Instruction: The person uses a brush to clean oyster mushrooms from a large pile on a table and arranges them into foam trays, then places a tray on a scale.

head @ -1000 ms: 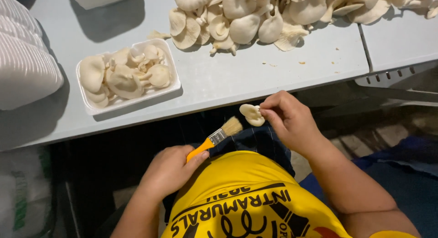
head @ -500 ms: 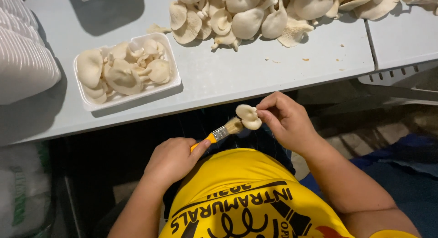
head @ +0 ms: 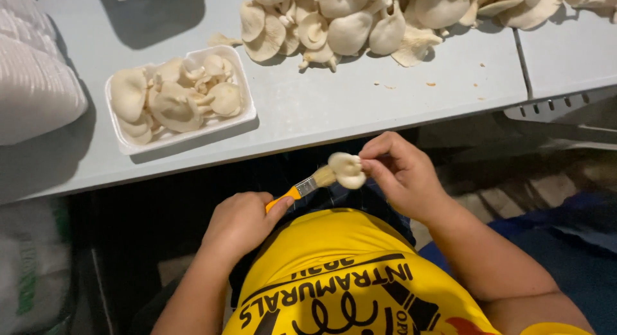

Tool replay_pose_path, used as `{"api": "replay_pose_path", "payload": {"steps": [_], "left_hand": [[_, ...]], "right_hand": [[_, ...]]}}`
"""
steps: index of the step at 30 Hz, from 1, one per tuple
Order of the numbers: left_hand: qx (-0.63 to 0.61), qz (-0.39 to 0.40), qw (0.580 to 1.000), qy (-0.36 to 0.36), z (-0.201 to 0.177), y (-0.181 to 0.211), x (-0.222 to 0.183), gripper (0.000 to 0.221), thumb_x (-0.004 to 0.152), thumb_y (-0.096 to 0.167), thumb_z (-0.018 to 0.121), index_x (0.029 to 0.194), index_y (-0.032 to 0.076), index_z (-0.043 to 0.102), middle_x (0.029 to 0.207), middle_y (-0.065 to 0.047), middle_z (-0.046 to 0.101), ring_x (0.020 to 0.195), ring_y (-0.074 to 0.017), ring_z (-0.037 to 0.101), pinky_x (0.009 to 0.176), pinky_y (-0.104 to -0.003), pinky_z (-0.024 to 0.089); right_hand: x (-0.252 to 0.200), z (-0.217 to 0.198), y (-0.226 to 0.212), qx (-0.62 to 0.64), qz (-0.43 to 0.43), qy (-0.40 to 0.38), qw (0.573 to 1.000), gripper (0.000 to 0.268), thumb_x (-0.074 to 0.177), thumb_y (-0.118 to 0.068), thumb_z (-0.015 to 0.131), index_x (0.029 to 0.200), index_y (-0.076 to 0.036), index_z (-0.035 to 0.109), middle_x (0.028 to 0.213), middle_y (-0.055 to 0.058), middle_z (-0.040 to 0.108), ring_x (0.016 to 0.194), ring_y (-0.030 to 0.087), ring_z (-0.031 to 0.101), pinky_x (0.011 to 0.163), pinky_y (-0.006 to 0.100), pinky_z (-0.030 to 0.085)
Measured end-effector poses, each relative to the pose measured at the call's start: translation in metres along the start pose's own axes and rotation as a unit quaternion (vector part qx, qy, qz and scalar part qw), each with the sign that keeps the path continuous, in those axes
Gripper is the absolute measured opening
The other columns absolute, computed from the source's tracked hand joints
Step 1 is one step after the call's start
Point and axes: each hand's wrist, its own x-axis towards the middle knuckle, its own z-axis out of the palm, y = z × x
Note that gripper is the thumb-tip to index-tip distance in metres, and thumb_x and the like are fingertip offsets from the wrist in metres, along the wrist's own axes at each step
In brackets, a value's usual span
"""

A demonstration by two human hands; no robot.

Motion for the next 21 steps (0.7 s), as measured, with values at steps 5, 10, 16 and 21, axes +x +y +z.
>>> {"api": "replay_pose_path", "payload": {"steps": [5, 10, 16, 21], "left_hand": [[-0.071, -0.001, 0.997, 0.000, 0.006, -0.017, 0.008, 0.058, 0.102, 0.051, 0.048, 0.083, 0.004, 0.075, 0.072, -0.019, 0.071, 0.081, -0.0384, 0.072, 0.072, -0.044, 0.054], [-0.124, 0.064, 0.990, 0.009, 0.014, -0.028, 0.006, 0.061, 0.103, 0.049, 0.049, 0.076, 0.000, 0.072, 0.078, -0.019, 0.071, 0.082, -0.0397, 0.070, 0.073, -0.045, 0.054], [-0.150, 0.107, 0.983, 0.018, 0.016, -0.025, -0.005, 0.061, 0.102, 0.049, 0.052, 0.068, 0.002, 0.069, 0.073, -0.015, 0.070, 0.077, -0.0353, 0.070, 0.070, -0.043, 0.056], [-0.054, 0.100, 0.993, 0.039, 0.018, -0.014, -0.006, 0.057, 0.100, 0.057, 0.046, 0.069, 0.014, 0.066, 0.075, 0.001, 0.066, 0.069, -0.0214, 0.063, 0.064, -0.040, 0.042]], "right_hand": [[0.000, -0.004, 0.017, 0.090, 0.050, -0.009, 0.995, 0.007, 0.098, -0.001, 0.066, 0.105, 0.002, 0.067, 0.089, 0.008, 0.070, 0.075, 0.011, 0.068, 0.069, 0.027, 0.062], [-0.001, -0.003, 0.029, 0.121, 0.069, 0.000, 0.990, 0.011, 0.098, 0.000, 0.066, 0.109, 0.004, 0.065, 0.088, 0.007, 0.068, 0.077, 0.008, 0.064, 0.071, 0.025, 0.060], [-0.001, -0.005, 0.018, 0.047, 0.024, 0.027, 0.998, 0.007, 0.097, 0.001, 0.068, 0.104, 0.004, 0.067, 0.088, 0.012, 0.069, 0.074, 0.013, 0.066, 0.068, 0.028, 0.058], [-0.005, -0.003, 0.017, -0.049, 0.001, -0.019, 0.999, 0.006, 0.100, -0.010, 0.065, 0.106, -0.008, 0.063, 0.098, 0.005, 0.065, 0.086, 0.014, 0.063, 0.076, 0.026, 0.052]]}}
